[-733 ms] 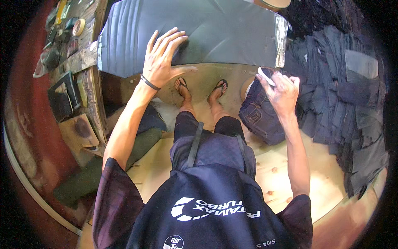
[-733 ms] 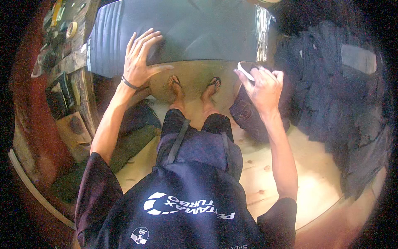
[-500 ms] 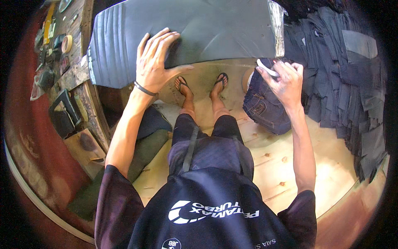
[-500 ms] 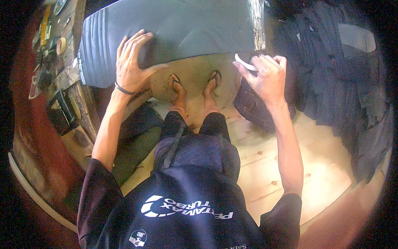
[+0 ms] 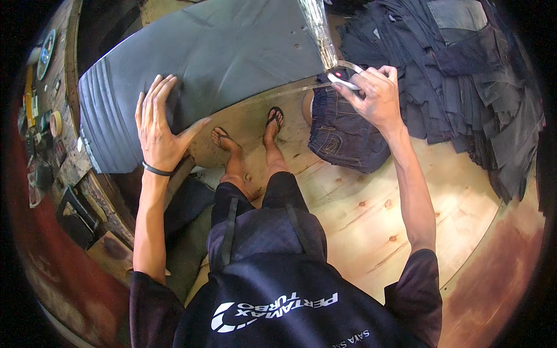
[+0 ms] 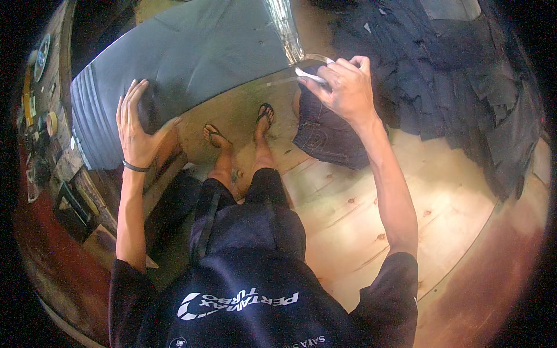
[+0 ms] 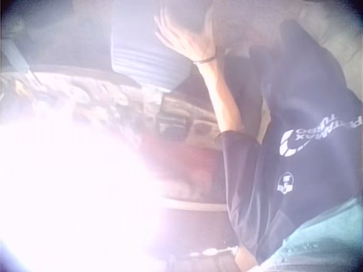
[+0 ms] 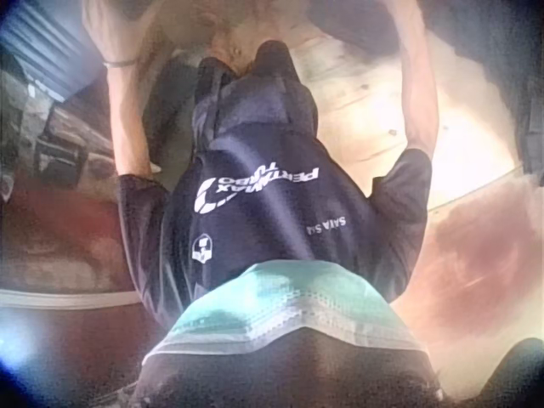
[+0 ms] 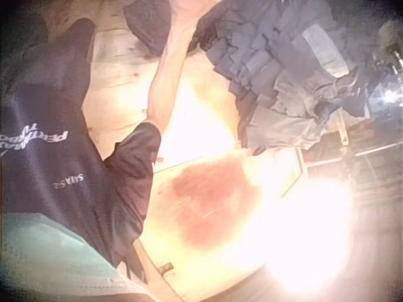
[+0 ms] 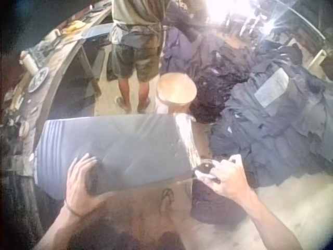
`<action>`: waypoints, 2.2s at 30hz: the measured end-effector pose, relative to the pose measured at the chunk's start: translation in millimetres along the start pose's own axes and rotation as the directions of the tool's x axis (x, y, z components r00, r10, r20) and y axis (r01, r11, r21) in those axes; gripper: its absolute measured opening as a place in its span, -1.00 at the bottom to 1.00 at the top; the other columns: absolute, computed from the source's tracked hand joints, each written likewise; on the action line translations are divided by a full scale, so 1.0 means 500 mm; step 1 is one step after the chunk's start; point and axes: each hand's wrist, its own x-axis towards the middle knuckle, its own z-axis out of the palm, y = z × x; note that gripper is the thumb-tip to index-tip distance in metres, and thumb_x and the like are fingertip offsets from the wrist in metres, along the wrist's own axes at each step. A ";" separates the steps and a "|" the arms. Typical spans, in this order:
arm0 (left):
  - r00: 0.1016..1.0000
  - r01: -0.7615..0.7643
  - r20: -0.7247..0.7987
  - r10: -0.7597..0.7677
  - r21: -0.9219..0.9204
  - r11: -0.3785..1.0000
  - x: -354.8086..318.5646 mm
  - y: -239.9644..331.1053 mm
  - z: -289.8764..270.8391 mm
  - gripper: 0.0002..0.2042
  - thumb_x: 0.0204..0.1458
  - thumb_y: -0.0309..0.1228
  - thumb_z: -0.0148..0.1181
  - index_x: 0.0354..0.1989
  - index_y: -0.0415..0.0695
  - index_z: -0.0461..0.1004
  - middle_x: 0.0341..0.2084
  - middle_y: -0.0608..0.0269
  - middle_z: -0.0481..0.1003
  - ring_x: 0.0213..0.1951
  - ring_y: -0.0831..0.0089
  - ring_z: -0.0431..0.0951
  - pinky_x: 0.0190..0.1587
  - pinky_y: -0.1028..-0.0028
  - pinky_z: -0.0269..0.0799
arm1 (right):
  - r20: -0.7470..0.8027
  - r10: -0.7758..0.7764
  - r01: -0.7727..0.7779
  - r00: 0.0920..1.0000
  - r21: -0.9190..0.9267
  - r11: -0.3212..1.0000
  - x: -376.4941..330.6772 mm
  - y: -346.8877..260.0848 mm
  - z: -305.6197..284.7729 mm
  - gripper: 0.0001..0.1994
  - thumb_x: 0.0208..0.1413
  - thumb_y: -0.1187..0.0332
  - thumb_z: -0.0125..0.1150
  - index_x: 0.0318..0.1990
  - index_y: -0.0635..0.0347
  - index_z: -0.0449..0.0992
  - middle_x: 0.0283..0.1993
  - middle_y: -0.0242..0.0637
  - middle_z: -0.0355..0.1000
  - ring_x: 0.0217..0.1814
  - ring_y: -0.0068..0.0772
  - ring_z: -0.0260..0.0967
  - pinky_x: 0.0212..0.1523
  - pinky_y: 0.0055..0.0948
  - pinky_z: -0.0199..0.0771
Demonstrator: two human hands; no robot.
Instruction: The person applies clear tape to the edges of a dark fabric panel, smoothing it down with their hands. They then rub the surface of the fabric with a small blue block and continue taping additional edges.
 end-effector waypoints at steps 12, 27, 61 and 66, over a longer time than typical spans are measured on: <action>1.000 0.010 0.022 -0.010 -0.002 1.000 0.003 0.014 -0.004 -0.06 -0.13 -0.10 0.70 0.47 -0.12 0.38 0.44 -0.04 0.42 0.51 0.02 0.34 0.56 0.06 0.15 | -0.131 -0.030 0.021 0.991 -0.069 0.997 -0.014 0.046 0.011 -0.73 0.17 0.09 0.52 -0.46 -0.02 0.64 -0.42 -0.48 0.54 -0.27 -0.39 0.48 -0.05 -0.20 0.26; 0.999 0.024 -0.030 -0.025 -0.013 1.000 0.000 0.020 0.013 -0.03 -0.14 -0.06 0.70 0.47 -0.12 0.36 0.44 0.03 0.43 0.51 0.06 0.34 0.60 -0.02 0.08 | -0.219 -0.013 -0.011 0.976 -0.109 0.994 -0.009 0.052 0.034 -0.69 0.19 0.06 0.53 -0.49 -0.04 0.62 -0.49 -0.50 0.48 -0.32 -0.37 0.48 -0.11 -0.18 0.25; 0.998 -0.061 0.015 0.061 -0.004 0.998 0.010 0.022 0.014 -0.17 -0.09 0.05 0.65 0.37 0.00 0.48 0.31 0.29 0.57 0.48 0.26 0.42 0.60 -0.10 -0.01 | -0.190 0.020 -0.046 0.982 -0.133 0.990 -0.054 0.042 0.044 -0.68 0.18 0.11 0.57 -0.48 0.00 0.57 -0.51 -0.46 0.40 -0.35 -0.36 0.40 -0.11 -0.21 0.22; 0.995 -0.100 0.008 0.100 0.004 0.995 0.014 0.017 0.014 -0.18 -0.11 0.06 0.65 0.34 0.00 0.51 0.28 0.30 0.59 0.45 0.29 0.46 0.57 -0.03 0.10 | -0.195 0.065 -0.089 0.979 -0.120 0.989 -0.039 0.054 0.057 -0.68 0.18 0.11 0.57 -0.48 0.00 0.58 -0.51 -0.46 0.41 -0.35 -0.35 0.40 -0.10 -0.22 0.22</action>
